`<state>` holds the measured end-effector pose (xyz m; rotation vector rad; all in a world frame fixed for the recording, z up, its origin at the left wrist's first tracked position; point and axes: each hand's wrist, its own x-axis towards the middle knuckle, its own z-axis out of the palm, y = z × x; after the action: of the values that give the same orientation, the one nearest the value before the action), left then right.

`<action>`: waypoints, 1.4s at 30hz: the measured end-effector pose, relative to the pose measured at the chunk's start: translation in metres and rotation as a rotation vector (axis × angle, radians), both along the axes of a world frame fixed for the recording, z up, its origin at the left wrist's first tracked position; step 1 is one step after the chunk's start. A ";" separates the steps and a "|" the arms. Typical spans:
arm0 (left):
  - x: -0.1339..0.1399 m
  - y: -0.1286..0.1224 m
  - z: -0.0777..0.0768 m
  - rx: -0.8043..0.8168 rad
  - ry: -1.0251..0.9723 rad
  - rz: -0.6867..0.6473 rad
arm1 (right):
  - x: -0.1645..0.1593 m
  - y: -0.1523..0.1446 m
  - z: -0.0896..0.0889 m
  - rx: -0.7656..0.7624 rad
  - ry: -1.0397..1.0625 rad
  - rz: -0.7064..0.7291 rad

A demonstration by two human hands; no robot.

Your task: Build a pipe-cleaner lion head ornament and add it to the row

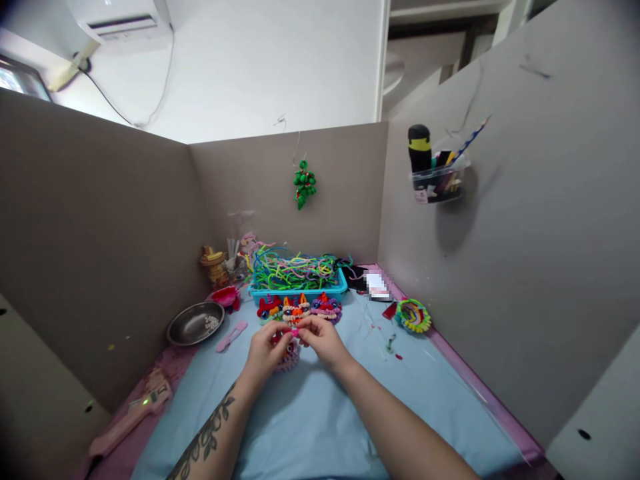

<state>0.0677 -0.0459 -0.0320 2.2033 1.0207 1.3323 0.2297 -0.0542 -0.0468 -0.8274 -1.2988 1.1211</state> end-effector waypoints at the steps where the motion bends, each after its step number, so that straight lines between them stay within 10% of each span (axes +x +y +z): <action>1: 0.000 0.000 0.000 0.002 0.008 0.002 | 0.000 0.000 0.000 0.010 -0.015 -0.018; 42: -0.006 0.006 0.003 -0.097 -0.001 -0.074 | 0.003 0.000 0.005 -0.002 -0.007 -0.078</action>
<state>0.0617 -0.0400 -0.0289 2.1473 0.9730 1.2254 0.2329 -0.0540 -0.0422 -0.8764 -1.2612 1.0588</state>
